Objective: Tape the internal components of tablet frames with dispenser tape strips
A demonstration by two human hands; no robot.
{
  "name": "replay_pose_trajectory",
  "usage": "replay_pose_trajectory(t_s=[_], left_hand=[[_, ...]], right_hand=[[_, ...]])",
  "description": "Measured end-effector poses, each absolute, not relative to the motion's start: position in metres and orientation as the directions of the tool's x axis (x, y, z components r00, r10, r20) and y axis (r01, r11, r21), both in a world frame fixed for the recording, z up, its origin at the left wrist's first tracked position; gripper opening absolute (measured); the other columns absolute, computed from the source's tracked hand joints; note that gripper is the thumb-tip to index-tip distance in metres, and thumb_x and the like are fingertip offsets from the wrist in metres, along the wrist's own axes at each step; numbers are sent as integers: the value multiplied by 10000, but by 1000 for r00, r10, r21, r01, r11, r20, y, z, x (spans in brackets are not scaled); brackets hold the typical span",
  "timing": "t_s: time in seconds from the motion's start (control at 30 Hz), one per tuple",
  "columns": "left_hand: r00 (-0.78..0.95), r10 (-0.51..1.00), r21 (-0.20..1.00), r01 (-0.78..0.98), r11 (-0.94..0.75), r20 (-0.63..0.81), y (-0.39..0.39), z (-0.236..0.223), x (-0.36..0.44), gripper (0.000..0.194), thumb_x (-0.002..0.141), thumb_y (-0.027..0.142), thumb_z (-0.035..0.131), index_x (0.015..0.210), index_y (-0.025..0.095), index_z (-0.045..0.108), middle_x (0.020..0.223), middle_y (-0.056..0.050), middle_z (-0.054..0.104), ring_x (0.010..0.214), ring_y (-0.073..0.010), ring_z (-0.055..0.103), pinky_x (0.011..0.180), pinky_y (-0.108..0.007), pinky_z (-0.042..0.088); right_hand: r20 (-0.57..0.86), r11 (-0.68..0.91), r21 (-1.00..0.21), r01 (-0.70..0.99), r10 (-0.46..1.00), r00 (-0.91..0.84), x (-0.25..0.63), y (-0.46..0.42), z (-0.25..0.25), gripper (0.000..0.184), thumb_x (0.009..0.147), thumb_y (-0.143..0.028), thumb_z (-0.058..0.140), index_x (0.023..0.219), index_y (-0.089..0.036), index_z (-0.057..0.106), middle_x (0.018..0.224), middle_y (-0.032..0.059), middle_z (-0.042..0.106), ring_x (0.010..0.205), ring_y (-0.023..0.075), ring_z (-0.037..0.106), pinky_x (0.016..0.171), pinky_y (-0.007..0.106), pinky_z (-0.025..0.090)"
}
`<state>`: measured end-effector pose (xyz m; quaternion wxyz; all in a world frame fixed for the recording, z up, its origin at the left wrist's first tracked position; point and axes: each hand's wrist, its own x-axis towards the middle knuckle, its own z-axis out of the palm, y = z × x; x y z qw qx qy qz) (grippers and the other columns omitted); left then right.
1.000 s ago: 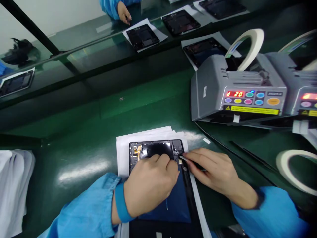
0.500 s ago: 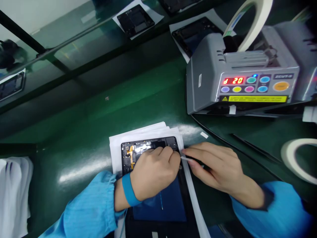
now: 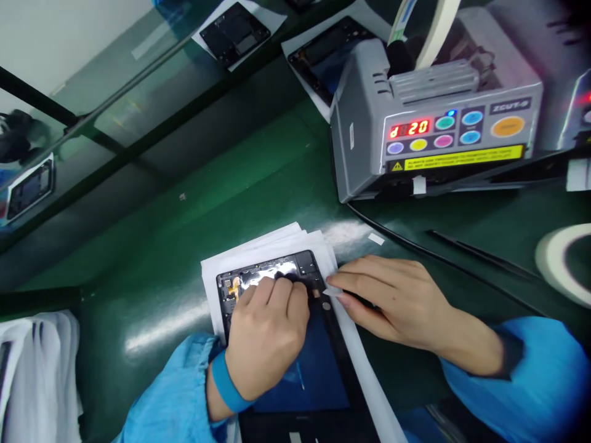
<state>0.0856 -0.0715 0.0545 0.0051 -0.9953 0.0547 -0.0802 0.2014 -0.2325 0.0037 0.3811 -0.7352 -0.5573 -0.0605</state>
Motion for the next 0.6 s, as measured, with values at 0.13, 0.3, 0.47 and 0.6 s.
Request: replay_pose_trajectory(t_s=[0.13,0.3,0.47,0.6], left_hand=[[987,-56,125,-75,-989,150,-73,55,83,133,894,146,520,804,160,617,664,-14,565,612,-182,504,548,-318,376],[993,1,374,-42,-926,116,-71,49,80,94,897,162,533,849,167,614,665,4,555,587,-132,498,560,-271,378],[995,6,450,-39,-892,98,-69,44,80,97,890,135,528,839,166,605,639,13,542,562,-115,489,545,-256,363],[997,-22,464,-54,-884,75,-68,44,82,98,888,137,522,841,165,603,644,11,548,563,-118,495,549,-259,372]], right_hand=[[488,-80,-462,883,809,328,200,-231,4,143,905,-218,511,972,-156,622,854,32,660,714,132,588,601,261,450],[473,-61,-471,880,825,310,200,-229,5,173,913,-239,507,997,-142,624,856,35,663,708,139,581,586,271,447],[469,-67,-459,886,829,305,200,-228,6,198,916,-246,496,1010,-131,626,889,50,674,708,144,589,586,281,459],[467,-63,-468,882,829,307,199,-228,7,205,924,-236,471,997,-130,630,894,53,676,722,146,599,585,283,470]])
